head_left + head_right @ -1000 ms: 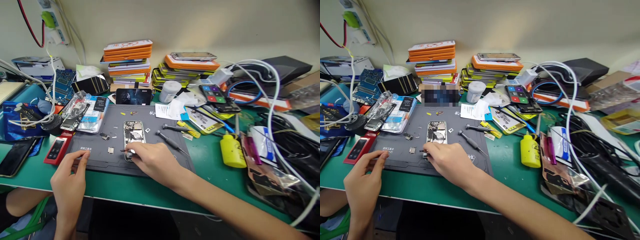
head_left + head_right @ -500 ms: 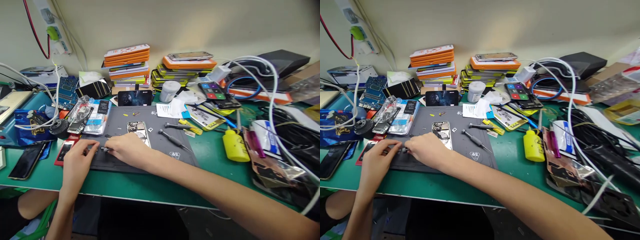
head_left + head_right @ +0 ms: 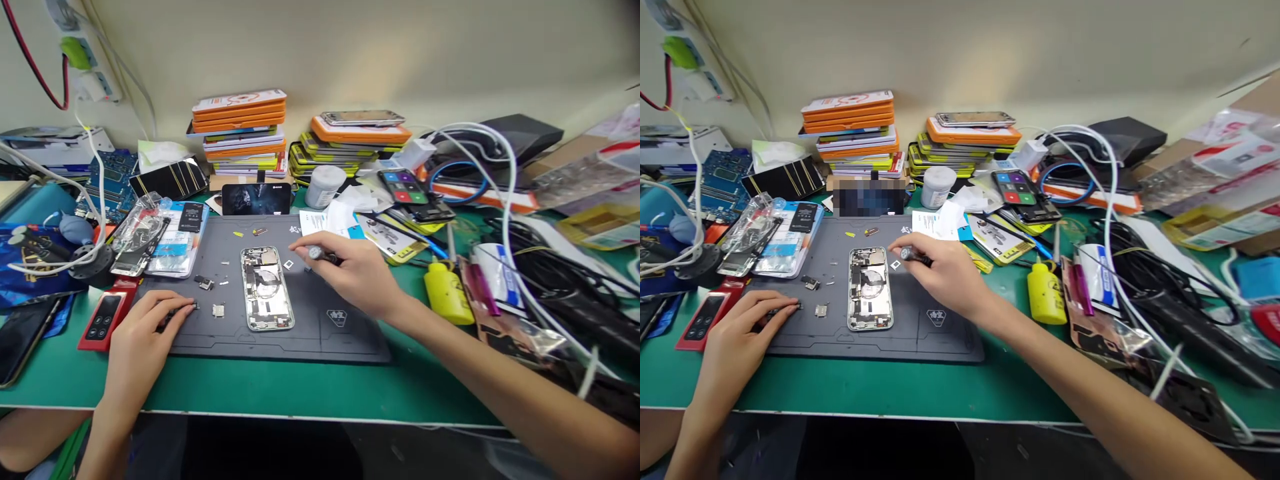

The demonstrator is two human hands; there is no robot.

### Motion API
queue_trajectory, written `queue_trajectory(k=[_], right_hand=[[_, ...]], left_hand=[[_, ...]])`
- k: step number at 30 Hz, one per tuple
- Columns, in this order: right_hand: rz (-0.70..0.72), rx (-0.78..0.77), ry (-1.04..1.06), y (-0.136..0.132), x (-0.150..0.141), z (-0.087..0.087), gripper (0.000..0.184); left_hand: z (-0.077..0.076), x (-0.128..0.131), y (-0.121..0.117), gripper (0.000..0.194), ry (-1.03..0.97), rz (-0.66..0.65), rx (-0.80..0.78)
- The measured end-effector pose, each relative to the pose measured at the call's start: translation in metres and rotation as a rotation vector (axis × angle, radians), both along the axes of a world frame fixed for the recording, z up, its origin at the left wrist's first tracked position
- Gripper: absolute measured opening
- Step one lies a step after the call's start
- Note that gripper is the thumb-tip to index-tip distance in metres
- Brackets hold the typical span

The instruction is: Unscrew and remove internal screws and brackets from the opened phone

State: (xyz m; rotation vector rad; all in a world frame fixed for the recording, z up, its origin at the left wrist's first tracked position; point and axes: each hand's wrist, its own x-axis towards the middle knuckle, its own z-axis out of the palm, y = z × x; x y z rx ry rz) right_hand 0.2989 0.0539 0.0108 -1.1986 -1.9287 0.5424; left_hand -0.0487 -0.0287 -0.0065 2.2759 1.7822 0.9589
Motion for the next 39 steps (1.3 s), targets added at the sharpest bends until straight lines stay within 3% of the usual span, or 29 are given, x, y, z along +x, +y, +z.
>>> queue_trajectory(k=[4, 8, 11, 14, 19, 24, 27, 32, 36, 39], right_hand=[[-0.094, -0.136, 0.297, 0.006, 0.004, -0.001, 0.019], [-0.030, -0.241, 0.512, 0.006, 0.001, -0.010, 0.030], [0.027, -0.255, 0.549, 0.000, 0.000, -0.015, 0.038], [0.039, -0.118, 0.406, -0.008, 0.000, -0.015, 0.041], [0.039, 0.326, -0.072, -0.018, -0.001, -0.015, 0.040], [0.075, 0.498, -0.376, -0.024, -0.005, -0.018, 0.044], [0.053, 0.505, -0.505, -0.024, -0.007, -0.021, 0.044], [-0.028, 0.371, -0.666, -0.024, -0.008, -0.022, 0.046], [-0.092, 0.309, -0.729, -0.024, -0.007, -0.016, 0.045], [-0.138, 0.274, -0.788, -0.022, -0.003, -0.011, 0.041]], left_hand=[[-0.002, 0.000, 0.001, 0.028, 0.013, -0.008, 0.002], [0.000, 0.003, 0.000, 0.029, 0.039, 0.011, 0.016], [0.002, 0.007, -0.002, 0.029, 0.063, 0.038, 0.026], [0.003, 0.008, -0.003, 0.028, 0.074, 0.059, 0.042], [0.001, 0.008, -0.003, 0.027, 0.083, 0.103, 0.027], [0.002, 0.009, -0.003, 0.029, 0.087, 0.089, 0.034], [0.004, 0.009, -0.004, 0.027, 0.094, 0.101, 0.073], [0.010, 0.017, -0.012, 0.010, 0.136, 0.111, 0.267], [0.016, 0.048, -0.024, 0.007, 0.219, -0.092, 0.274], [0.015, 0.075, -0.027, 0.019, 0.259, -0.184, 0.210]])
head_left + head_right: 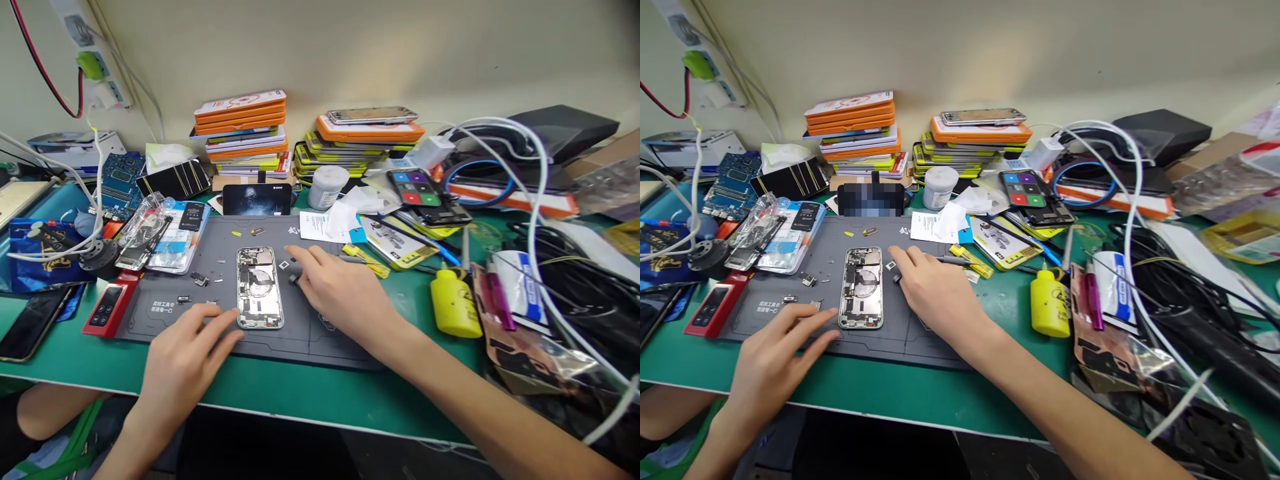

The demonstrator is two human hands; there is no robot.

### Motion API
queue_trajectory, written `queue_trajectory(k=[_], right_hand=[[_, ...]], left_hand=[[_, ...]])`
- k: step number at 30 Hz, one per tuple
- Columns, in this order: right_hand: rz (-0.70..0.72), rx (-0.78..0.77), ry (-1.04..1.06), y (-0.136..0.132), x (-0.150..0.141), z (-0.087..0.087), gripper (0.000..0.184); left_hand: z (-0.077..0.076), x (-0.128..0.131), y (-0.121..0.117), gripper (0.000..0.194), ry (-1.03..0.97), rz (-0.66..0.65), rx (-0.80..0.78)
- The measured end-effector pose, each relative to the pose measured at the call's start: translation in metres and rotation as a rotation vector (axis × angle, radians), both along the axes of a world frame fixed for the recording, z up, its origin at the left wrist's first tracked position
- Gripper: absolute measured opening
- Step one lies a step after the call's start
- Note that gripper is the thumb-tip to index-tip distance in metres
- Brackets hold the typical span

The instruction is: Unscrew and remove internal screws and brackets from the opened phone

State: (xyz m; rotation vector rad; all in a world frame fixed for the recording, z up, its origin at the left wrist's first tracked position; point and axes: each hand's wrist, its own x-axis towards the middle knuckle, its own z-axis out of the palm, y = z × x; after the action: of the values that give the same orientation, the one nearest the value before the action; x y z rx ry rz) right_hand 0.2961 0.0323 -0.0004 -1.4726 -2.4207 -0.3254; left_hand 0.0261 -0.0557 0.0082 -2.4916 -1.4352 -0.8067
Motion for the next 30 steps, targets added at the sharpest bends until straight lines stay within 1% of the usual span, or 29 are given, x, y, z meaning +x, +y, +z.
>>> queue_trajectory(k=[1, 4, 8, 13, 15, 18, 20, 27, 30], right_hand=[[-0.019, 0.001, -0.017, 0.001, 0.002, 0.001, 0.040], [-0.050, 0.028, -0.041, 0.005, 0.006, 0.003, 0.042], [-0.071, 0.056, -0.047, 0.008, 0.009, 0.004, 0.045], [-0.056, 0.071, -0.027, 0.004, 0.007, 0.007, 0.046], [-0.033, 0.054, -0.022, 0.002, 0.005, 0.007, 0.040], [-0.005, 0.019, -0.038, -0.002, 0.002, 0.007, 0.026], [0.001, 0.012, -0.043, -0.003, 0.001, 0.006, 0.023], [-0.007, 0.024, -0.045, 0.001, 0.003, 0.005, 0.025], [-0.035, 0.043, -0.018, 0.003, 0.007, 0.014, 0.036]], left_hand=[[-0.002, 0.007, 0.001, 0.020, 0.006, -0.027, -0.026], [-0.009, 0.016, 0.006, 0.019, -0.010, -0.045, -0.069], [-0.016, 0.016, 0.012, 0.017, -0.101, -0.050, -0.106], [-0.017, 0.015, 0.014, 0.022, -0.144, -0.053, -0.153], [-0.017, 0.015, 0.013, 0.021, -0.138, -0.053, -0.144], [-0.018, 0.015, 0.011, 0.018, -0.111, -0.049, -0.097], [-0.019, 0.015, 0.009, 0.018, -0.091, -0.046, -0.071], [-0.019, 0.017, 0.010, 0.021, -0.094, -0.052, -0.027], [-0.017, 0.017, 0.005, 0.020, -0.122, -0.053, 0.010]])
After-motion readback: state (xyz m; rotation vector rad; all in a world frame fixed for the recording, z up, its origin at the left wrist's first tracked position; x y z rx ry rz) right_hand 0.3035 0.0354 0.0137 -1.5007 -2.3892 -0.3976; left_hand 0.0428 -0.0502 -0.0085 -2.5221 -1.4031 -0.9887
